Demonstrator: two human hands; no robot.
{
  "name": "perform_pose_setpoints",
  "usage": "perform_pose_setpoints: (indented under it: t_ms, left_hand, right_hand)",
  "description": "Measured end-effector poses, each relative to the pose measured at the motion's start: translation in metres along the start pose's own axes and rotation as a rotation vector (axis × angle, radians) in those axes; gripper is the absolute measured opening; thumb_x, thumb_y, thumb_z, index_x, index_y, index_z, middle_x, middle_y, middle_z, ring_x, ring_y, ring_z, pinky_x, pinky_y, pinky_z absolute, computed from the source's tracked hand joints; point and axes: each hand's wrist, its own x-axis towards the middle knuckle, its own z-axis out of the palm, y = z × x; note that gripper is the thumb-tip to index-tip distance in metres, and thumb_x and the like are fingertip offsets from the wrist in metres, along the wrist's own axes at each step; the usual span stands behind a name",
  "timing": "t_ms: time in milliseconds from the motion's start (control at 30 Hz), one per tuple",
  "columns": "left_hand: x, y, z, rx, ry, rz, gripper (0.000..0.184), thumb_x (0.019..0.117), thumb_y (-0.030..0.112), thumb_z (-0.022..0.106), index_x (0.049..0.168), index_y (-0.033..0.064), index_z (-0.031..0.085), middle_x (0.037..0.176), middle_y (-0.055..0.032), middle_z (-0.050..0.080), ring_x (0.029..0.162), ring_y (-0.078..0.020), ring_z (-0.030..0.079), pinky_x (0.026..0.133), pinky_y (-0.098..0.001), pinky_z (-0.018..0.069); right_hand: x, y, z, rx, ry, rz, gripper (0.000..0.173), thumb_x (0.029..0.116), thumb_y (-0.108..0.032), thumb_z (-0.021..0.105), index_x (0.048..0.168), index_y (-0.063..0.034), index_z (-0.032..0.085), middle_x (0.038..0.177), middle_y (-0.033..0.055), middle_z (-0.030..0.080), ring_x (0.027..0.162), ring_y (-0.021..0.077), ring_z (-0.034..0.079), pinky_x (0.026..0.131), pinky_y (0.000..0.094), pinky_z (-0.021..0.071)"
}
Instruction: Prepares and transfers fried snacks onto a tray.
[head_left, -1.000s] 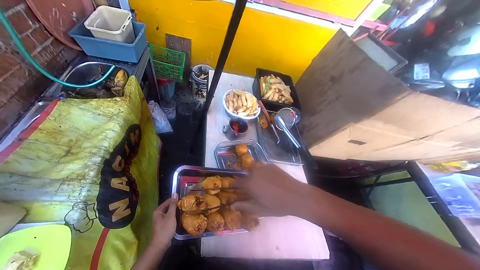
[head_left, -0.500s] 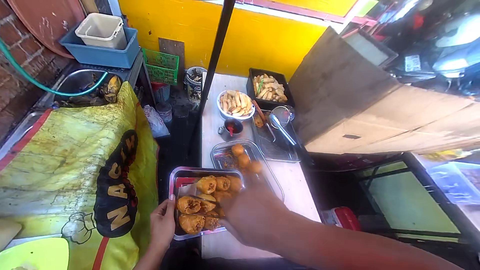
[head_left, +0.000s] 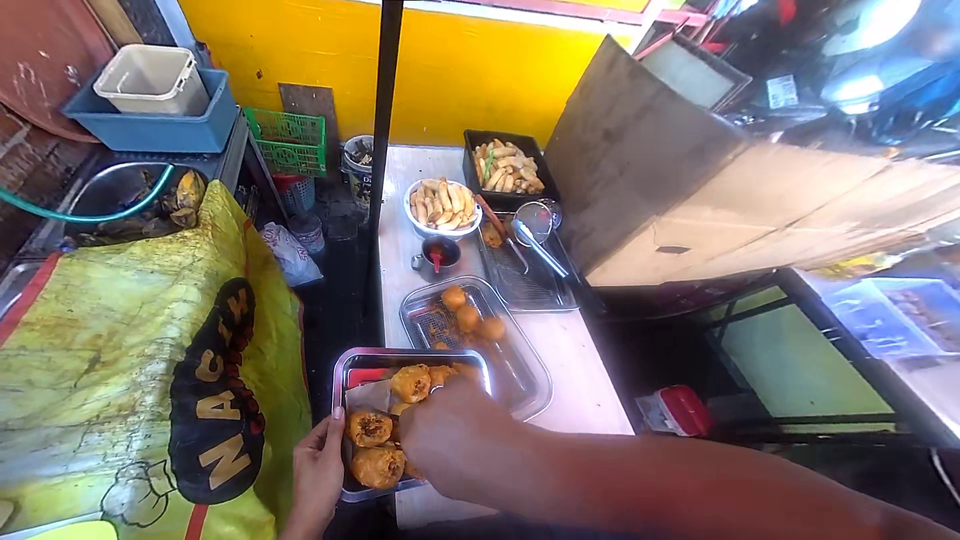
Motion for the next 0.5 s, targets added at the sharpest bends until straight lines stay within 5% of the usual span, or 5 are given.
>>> perform_pose_setpoints:
  t_ms: [133,233,300,400,500]
  left_hand:
    - [-0.005,-0.005,0.007,-0.02,0.02,0.005,0.037,0.108,0.026,0.052,0.091,0.0033,0.076,0.078,-0.0085,0.071,0.07,-0.0175,0.069,0.068,-0.0337,0.0603]
    - [-0.013,-0.007,0.008,-0.034,0.065,-0.02,0.039,0.1086,0.026,0.05,0.091,0.0036,0.075,0.08,-0.0076,0.072,0.073,-0.0161,0.069,0.07,-0.0335,0.0602]
    - [-0.017,-0.009,0.004,-0.053,0.091,-0.019,0.04,0.1088,0.027,0.049,0.091,0.0034,0.075,0.081,-0.0082,0.072,0.074,-0.0168,0.07,0.07,-0.0343,0.0603]
    - [-0.025,-0.007,0.001,-0.075,0.105,-0.003,0.042,0.1093,0.029,0.047,0.093,0.0023,0.075,0.084,-0.0108,0.073,0.077,-0.0198,0.071,0.073,-0.0371,0.0614]
    - [-0.037,-0.003,0.002,-0.061,0.158,0.016,0.044,0.1097,0.03,0.046,0.089,0.0029,0.074,0.081,-0.0095,0.071,0.075,-0.0187,0.07,0.071,-0.0358,0.0607]
  right_hand:
    - [-0.019,0.033,0.02,0.108,0.112,0.032,0.044,0.1032,-0.047,0.054,0.108,-0.0047,0.064,0.085,0.0131,0.067,0.083,0.0343,0.068,0.072,0.0559,0.0534]
    - [-0.05,0.087,0.039,0.311,0.345,-0.01,0.049,0.0945,-0.065,0.059,0.104,-0.0195,0.072,0.078,-0.0024,0.068,0.074,0.015,0.066,0.068,0.0434,0.0556]
    - [-0.064,0.136,0.048,0.566,0.462,-0.013,0.037,0.0929,-0.06,0.066,0.102,-0.0258,0.075,0.077,-0.0107,0.067,0.068,0.003,0.063,0.061,0.0311,0.0567]
    - [-0.053,0.219,0.077,0.797,0.573,0.268,0.034,0.0967,-0.047,0.07,0.098,-0.0148,0.078,0.076,0.0024,0.068,0.064,0.0155,0.061,0.059,0.0418,0.0534]
    - [0.002,0.291,0.129,0.631,0.501,0.693,0.057,0.0916,-0.065,0.066,0.1,-0.0091,0.076,0.094,0.017,0.072,0.092,0.0369,0.069,0.08,0.0658,0.0532]
